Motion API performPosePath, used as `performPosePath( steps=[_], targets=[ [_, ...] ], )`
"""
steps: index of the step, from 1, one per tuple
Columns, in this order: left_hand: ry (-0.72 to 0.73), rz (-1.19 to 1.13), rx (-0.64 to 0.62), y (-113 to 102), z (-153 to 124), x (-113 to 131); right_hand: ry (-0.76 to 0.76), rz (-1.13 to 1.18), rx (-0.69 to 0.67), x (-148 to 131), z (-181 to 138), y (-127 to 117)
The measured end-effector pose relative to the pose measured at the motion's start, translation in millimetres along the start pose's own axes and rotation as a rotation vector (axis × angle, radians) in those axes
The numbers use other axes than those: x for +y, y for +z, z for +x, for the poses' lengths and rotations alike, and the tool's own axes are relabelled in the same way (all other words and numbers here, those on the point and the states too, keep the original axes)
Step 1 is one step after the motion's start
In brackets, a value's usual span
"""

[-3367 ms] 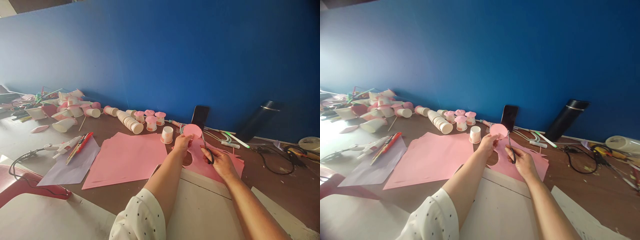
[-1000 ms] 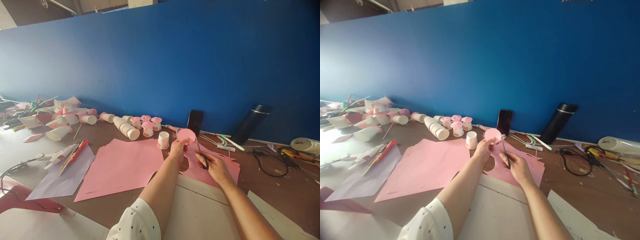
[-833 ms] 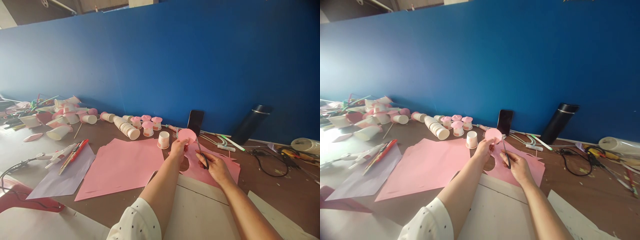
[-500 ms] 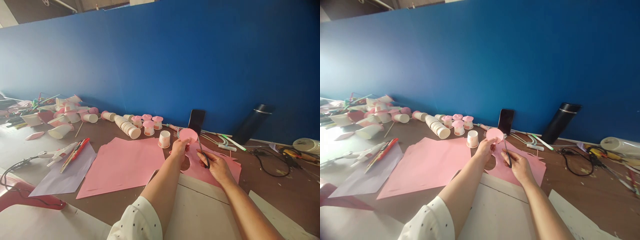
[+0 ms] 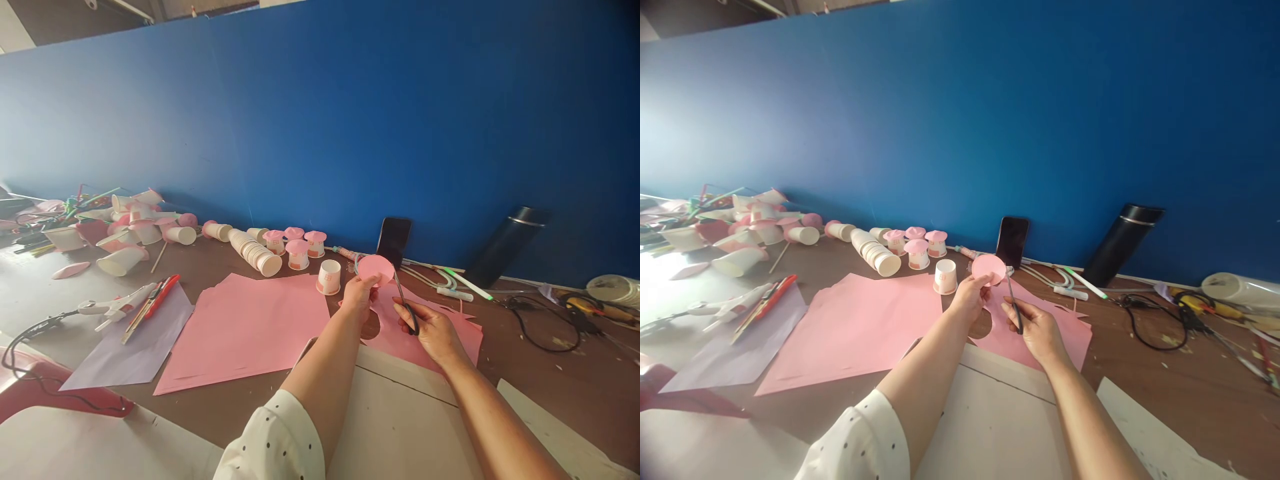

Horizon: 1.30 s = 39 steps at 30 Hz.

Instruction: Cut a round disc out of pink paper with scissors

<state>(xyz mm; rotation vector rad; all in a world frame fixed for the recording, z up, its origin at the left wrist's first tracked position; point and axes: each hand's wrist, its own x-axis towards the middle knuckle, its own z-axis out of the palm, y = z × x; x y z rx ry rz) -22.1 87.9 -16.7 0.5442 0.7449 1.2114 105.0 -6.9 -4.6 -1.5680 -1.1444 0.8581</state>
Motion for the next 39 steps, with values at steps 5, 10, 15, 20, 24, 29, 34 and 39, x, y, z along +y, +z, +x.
performPosePath(
  steps=[5, 10, 15, 20, 24, 29, 34, 39],
  targets=[
    [0.008, 0.016, 0.002, -0.1, 0.1, 0.0, -0.003, -0.018, -0.003, -0.8, -0.8, -0.2],
    [0.007, 0.028, 0.012, 0.3, -0.4, 0.8, -0.007, -0.024, -0.002, -0.1, -0.5, -0.5],
    [0.011, 0.019, 0.004, -0.4, -1.4, 1.7, -0.030, -0.030, -0.005, 2.4, 0.4, -1.2],
    [0.009, 0.003, 0.021, 0.7, 1.2, 0.6, -0.032, -0.027, -0.002, 1.6, 0.0, -0.2],
    [-0.016, -0.027, 0.065, 3.1, 3.8, -0.6, -0.019, -0.015, -0.013, 1.7, -0.7, 0.9],
    [-0.014, 0.010, 0.099, 2.5, 5.0, -1.7, -0.005, -0.005, -0.029, 2.2, -1.7, 1.2],
    [0.012, 0.088, 0.086, 0.0, 4.9, -2.1, 0.003, -0.026, -0.026, -2.3, -3.9, 0.8],
    [0.012, 0.170, 0.071, 0.5, 2.9, -0.7, 0.009, -0.023, -0.014, -4.1, -4.9, 0.2]
  ],
)
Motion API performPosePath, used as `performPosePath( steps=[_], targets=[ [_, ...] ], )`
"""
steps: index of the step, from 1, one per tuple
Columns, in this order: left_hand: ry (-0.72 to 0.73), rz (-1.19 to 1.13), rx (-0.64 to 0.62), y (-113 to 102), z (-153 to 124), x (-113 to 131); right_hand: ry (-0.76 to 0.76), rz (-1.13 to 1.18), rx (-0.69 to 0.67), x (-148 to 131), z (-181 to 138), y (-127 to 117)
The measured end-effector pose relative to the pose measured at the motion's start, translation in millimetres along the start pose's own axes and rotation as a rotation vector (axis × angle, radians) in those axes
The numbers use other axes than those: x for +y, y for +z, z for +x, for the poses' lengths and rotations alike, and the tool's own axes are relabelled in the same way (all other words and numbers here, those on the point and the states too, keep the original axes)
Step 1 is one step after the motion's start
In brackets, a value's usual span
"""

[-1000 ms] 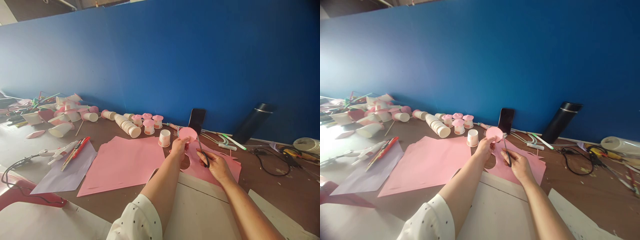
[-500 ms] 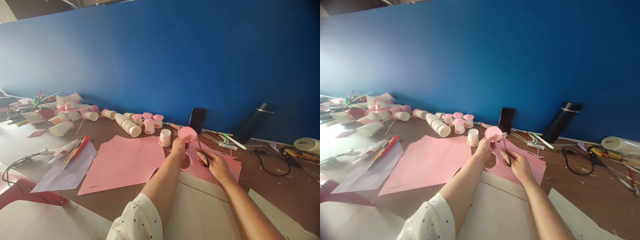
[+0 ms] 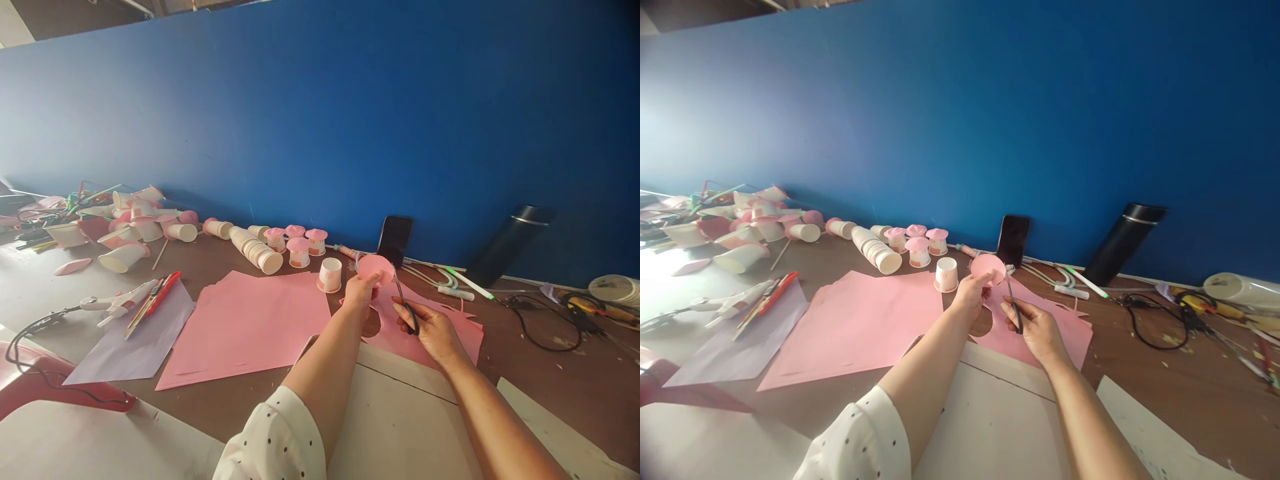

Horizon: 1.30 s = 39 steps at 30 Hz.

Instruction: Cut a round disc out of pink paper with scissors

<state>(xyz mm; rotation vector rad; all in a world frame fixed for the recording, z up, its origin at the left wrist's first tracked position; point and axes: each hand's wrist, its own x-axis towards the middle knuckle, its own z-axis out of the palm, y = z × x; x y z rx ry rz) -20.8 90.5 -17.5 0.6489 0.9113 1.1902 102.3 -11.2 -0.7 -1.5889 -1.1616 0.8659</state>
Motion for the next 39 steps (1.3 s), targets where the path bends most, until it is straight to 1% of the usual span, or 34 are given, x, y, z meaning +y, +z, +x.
performPosePath(
  steps=[7, 15, 21, 28, 39],
  targets=[
    [0.004, 0.003, -0.002, 0.1, -4.3, 2.9, -0.029, 0.004, -0.004, 3.0, 1.6, 0.1],
    [0.000, 0.004, -0.007, 0.4, -4.3, 3.0, -0.017, -0.035, -0.002, -2.6, -0.2, 0.6],
    [-0.005, -0.028, 0.030, 2.0, -2.6, 2.7, -0.012, -0.010, 0.004, -2.0, -0.2, 0.6],
    [-0.024, -0.004, 0.017, 1.3, -3.5, 4.0, -0.003, -0.034, -0.006, -4.0, -1.2, 0.3],
    [-0.043, -0.013, 0.021, 1.0, 6.2, -3.2, 0.028, 0.021, -0.005, -7.0, -2.2, 0.0]
  ],
)
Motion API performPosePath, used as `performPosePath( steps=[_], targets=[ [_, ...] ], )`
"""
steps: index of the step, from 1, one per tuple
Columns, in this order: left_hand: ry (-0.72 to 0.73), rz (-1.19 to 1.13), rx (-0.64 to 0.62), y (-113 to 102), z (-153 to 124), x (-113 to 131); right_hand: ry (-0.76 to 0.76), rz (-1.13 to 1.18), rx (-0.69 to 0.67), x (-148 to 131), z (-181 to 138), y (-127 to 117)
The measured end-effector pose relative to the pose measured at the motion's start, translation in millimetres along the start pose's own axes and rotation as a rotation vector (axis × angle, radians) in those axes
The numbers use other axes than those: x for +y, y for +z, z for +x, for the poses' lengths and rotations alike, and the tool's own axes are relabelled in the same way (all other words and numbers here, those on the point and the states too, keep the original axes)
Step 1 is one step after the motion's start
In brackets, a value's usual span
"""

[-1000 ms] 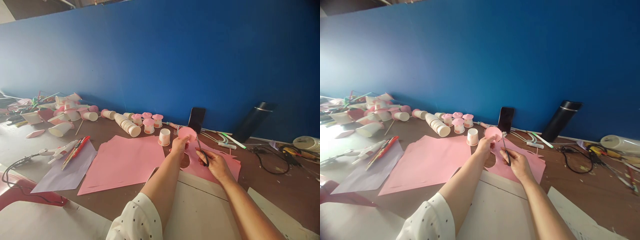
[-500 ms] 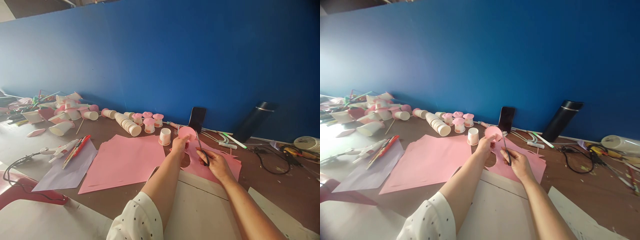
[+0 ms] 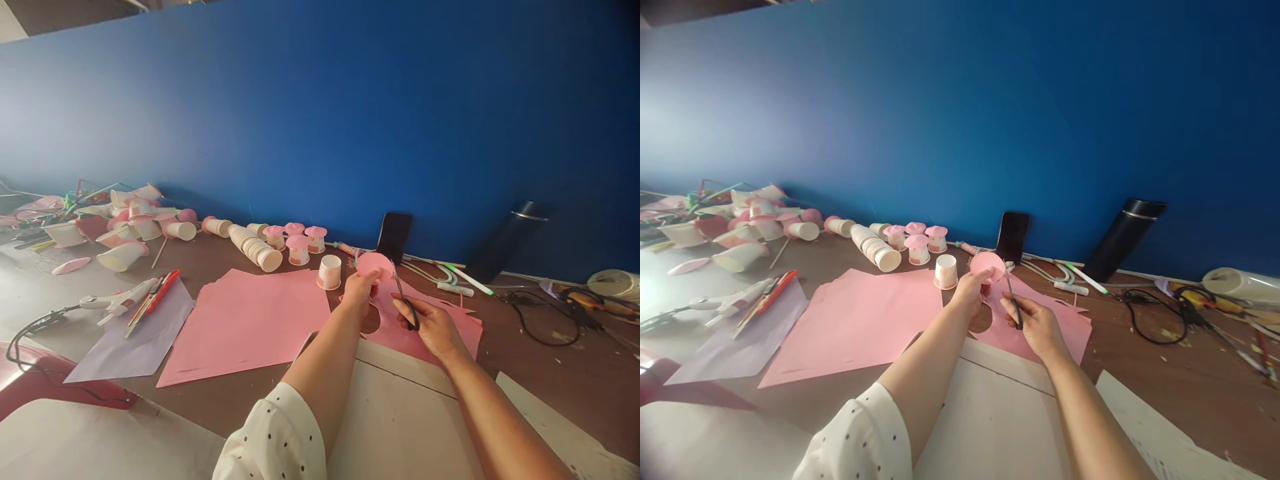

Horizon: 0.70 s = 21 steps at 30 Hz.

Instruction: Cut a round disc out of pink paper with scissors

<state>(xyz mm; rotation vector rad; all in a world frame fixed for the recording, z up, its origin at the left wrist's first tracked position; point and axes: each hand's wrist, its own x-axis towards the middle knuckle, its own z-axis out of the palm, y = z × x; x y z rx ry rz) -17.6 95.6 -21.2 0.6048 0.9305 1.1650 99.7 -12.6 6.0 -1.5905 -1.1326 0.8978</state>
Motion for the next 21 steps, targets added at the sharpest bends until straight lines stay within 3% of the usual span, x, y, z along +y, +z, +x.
performPosePath(
  steps=[21],
  targets=[
    [-0.002, -0.010, 0.015, 0.3, 4.4, -2.5, -0.038, 0.001, 0.011, 6.5, 3.0, 1.2]
  ],
)
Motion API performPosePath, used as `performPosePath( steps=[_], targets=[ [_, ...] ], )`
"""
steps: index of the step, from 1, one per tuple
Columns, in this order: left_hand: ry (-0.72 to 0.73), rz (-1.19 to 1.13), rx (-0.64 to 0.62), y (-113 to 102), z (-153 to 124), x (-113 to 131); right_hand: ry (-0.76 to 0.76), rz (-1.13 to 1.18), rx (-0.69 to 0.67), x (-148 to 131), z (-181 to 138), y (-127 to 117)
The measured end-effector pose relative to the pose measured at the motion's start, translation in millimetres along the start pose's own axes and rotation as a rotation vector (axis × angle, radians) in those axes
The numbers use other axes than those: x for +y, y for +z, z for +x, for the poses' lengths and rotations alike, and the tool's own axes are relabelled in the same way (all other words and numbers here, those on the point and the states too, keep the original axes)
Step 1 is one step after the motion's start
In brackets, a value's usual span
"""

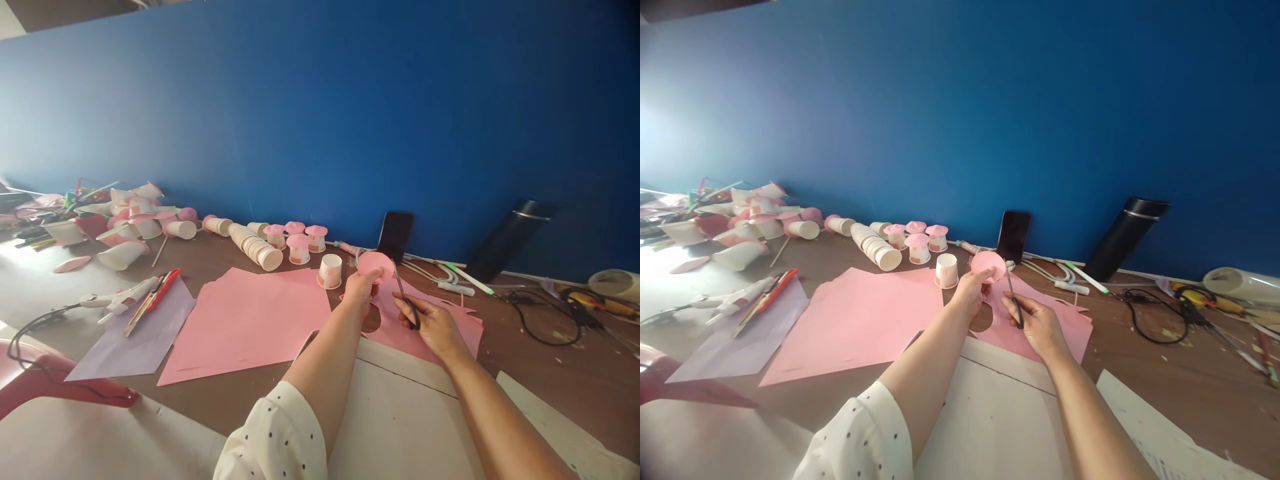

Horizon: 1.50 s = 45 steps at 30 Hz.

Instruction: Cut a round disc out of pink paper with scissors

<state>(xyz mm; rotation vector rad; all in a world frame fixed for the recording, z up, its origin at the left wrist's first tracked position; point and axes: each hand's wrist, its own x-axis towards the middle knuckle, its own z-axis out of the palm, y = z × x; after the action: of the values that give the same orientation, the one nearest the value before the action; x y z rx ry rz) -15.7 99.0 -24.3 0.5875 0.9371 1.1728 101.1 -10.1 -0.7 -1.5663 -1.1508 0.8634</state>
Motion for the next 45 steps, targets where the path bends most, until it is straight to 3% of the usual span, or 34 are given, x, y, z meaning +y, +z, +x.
performPosePath(
  steps=[45],
  targets=[
    [-0.040, -0.026, -0.014, -0.2, -2.9, 6.0, -0.031, -0.010, -0.023, 8.7, 3.8, -2.1]
  ],
)
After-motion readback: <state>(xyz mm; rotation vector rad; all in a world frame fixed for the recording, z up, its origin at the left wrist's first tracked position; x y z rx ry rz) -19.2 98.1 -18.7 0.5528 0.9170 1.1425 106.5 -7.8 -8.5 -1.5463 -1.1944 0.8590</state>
